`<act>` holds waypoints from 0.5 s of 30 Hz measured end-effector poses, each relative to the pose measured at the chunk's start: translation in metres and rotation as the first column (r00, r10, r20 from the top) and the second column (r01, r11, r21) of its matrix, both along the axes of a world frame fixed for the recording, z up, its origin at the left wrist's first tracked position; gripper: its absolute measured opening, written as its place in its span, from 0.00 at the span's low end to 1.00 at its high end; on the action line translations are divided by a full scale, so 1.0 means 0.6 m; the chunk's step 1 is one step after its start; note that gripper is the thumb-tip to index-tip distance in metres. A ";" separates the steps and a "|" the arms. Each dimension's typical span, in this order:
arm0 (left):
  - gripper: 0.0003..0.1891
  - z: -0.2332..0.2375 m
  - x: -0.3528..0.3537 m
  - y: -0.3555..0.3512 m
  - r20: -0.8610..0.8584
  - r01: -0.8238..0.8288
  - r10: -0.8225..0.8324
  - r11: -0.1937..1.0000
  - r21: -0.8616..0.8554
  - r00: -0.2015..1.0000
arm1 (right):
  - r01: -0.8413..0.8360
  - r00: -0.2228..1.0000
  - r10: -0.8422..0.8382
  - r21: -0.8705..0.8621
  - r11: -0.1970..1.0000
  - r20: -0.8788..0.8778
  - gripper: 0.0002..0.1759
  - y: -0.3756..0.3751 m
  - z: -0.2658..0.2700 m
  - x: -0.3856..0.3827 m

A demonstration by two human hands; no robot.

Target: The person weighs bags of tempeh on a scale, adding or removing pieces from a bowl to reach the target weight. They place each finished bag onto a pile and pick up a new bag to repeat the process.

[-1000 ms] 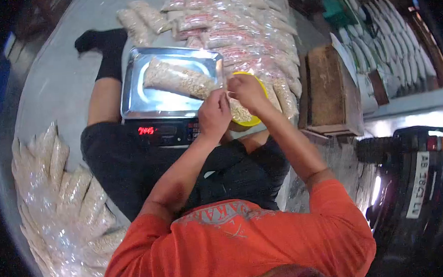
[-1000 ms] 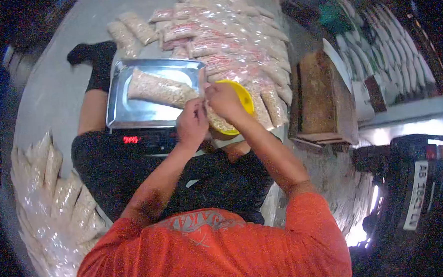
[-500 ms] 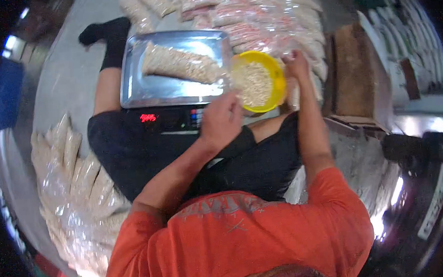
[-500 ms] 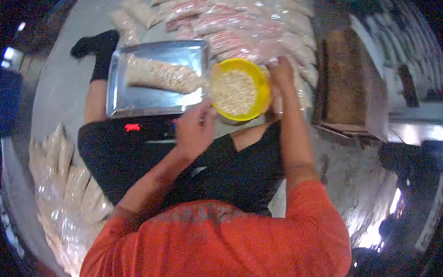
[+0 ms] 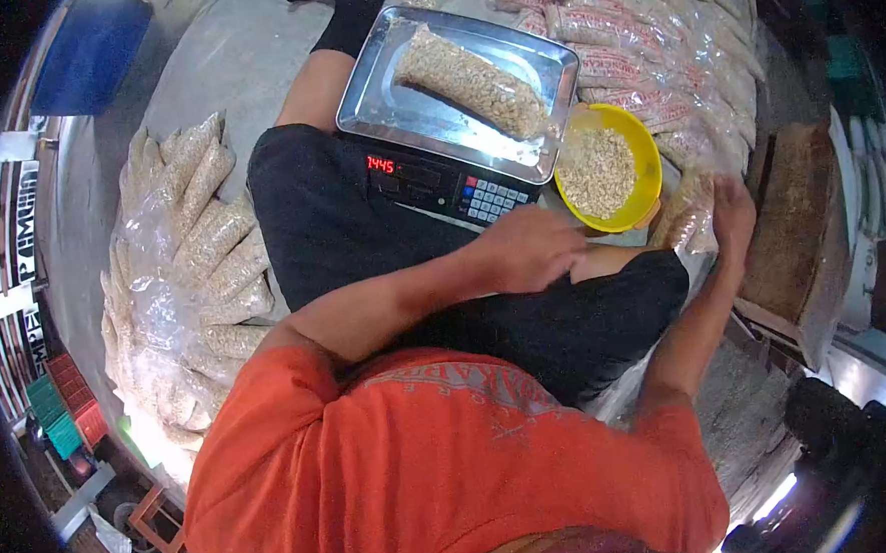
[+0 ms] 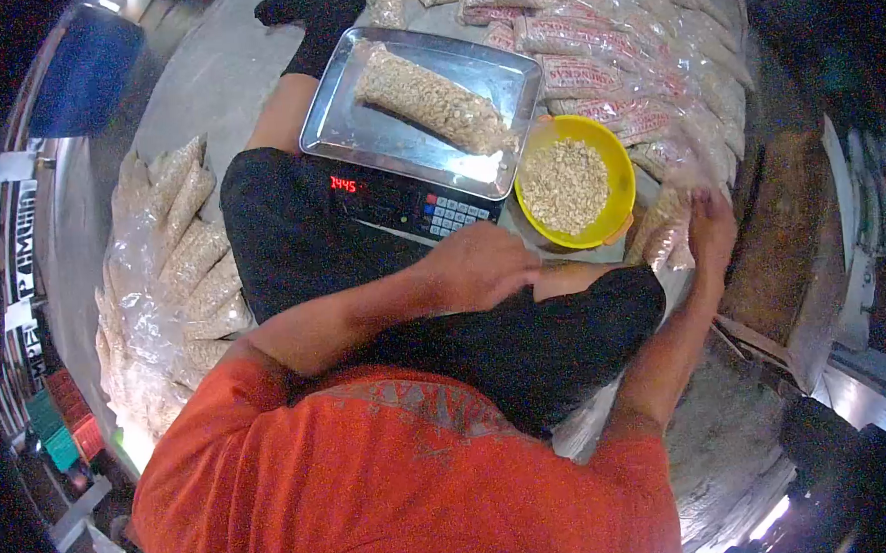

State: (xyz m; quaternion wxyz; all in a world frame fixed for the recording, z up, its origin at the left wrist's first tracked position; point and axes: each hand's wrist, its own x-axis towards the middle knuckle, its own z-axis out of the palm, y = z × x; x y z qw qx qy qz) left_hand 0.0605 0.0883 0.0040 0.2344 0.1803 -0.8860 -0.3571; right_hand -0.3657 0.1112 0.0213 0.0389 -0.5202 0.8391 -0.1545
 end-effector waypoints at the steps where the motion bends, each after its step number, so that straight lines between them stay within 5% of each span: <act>1: 0.11 0.015 0.001 -0.014 -0.002 -0.037 0.037 0.999 -0.024 0.999 | 0.029 0.999 -0.029 -0.001 1.000 -0.042 0.21 0.029 0.020 0.000; 5: 0.11 0.025 0.018 -0.042 -0.085 -0.161 0.159 0.987 -0.014 0.984 | 0.042 0.998 -0.038 0.094 0.995 -0.043 0.23 0.142 0.184 -0.026; 7: 0.10 0.031 0.024 -0.042 -0.160 -0.180 0.179 0.984 0.012 0.971 | 0.263 0.961 -0.267 -0.061 0.963 -0.074 0.22 0.168 0.304 0.073; 8: 0.11 0.034 0.026 -0.040 -0.143 -0.173 0.177 0.984 0.038 0.974 | 0.259 0.960 -0.264 -0.063 0.964 -0.097 0.22 0.183 0.340 0.080; 9: 0.11 0.036 0.027 -0.038 -0.125 -0.167 0.174 0.984 0.063 0.977 | 0.206 0.976 -0.217 -0.257 0.944 -0.017 0.22 0.197 0.371 0.086; 10: 0.11 0.031 0.027 -0.036 -0.145 -0.170 0.179 0.983 0.068 0.973 | 0.156 0.988 -0.148 -0.444 0.883 0.052 0.23 0.201 0.393 0.090; 11: 0.11 0.022 0.027 -0.032 -0.159 -0.134 0.146 0.987 0.084 0.976 | 0.141 0.989 -0.142 -0.446 0.884 0.031 0.23 0.195 0.401 0.086; 13: 0.12 0.013 0.034 -0.027 -0.183 -0.104 0.122 0.989 0.101 0.975 | 0.060 0.946 -0.203 -0.480 0.875 -0.251 0.23 0.185 0.383 0.051; 14: 0.12 0.014 0.042 -0.023 -0.163 -0.095 0.108 0.992 0.083 0.981 | 0.173 0.982 -0.187 -0.360 0.917 -0.005 0.22 0.191 0.367 0.021; 15: 0.13 0.014 0.052 -0.023 -0.140 -0.088 0.096 0.994 0.064 0.985 | 0.160 0.984 -0.177 -0.362 0.918 -0.013 0.22 0.196 0.381 0.020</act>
